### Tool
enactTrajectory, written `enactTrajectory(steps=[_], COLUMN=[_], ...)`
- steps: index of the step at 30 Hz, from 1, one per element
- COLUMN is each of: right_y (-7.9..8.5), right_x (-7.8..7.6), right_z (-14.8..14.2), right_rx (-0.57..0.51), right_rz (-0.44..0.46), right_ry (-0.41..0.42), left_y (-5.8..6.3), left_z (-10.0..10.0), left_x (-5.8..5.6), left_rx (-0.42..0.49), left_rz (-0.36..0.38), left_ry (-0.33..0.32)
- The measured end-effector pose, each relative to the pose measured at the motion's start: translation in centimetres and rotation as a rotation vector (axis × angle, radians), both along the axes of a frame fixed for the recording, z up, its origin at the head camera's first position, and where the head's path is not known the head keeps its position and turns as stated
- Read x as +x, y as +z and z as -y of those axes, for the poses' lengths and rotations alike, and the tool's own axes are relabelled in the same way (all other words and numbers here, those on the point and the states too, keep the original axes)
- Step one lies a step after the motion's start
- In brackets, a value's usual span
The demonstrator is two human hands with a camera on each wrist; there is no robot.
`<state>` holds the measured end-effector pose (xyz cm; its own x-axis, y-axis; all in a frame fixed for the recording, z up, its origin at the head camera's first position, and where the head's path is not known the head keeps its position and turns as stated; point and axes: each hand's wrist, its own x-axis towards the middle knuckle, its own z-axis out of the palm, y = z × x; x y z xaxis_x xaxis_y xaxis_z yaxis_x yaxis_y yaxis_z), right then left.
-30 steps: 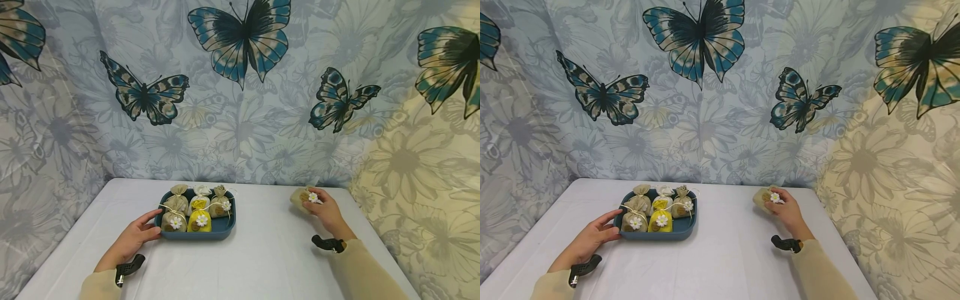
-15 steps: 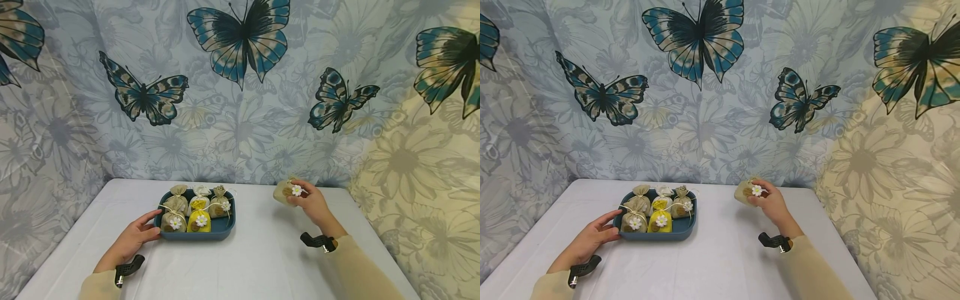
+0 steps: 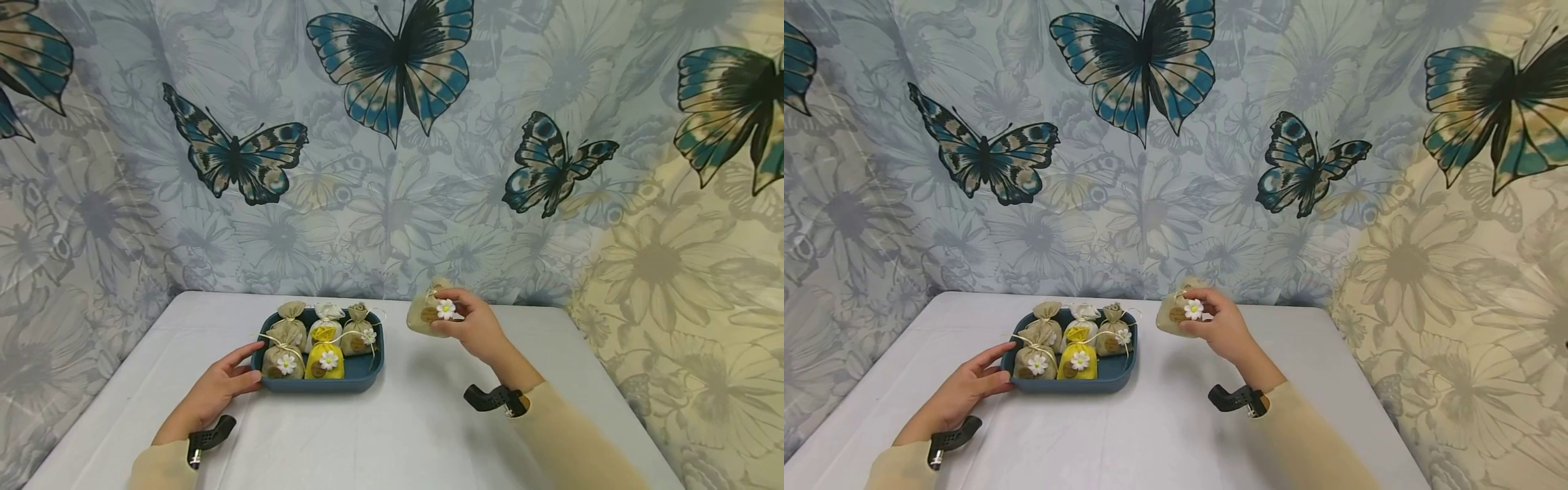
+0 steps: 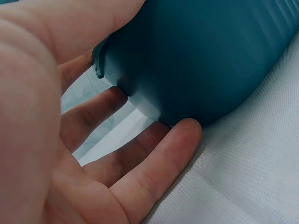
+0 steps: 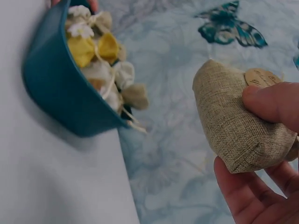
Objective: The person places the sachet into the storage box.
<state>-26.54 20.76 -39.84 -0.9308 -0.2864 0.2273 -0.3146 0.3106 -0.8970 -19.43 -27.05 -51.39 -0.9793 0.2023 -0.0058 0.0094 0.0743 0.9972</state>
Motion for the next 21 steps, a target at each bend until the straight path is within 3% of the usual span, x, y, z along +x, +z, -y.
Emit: enactTrajectory(steps=[12, 21], right_y=[-1.1, -2.1], right_x=[0.7, 1.3], right_z=[4.9, 7.8], right_rx=[0.127, 0.157], right_rz=[-0.057, -0.099], right_ry=[0.062, 0.123], left_y=[0.2, 0.1], left_z=[-0.1, 0.0], left_x=[0.1, 0.0], left_rx=[-0.007, -0.005], left_rz=[0.009, 0.008], left_ry=[0.015, 0.006])
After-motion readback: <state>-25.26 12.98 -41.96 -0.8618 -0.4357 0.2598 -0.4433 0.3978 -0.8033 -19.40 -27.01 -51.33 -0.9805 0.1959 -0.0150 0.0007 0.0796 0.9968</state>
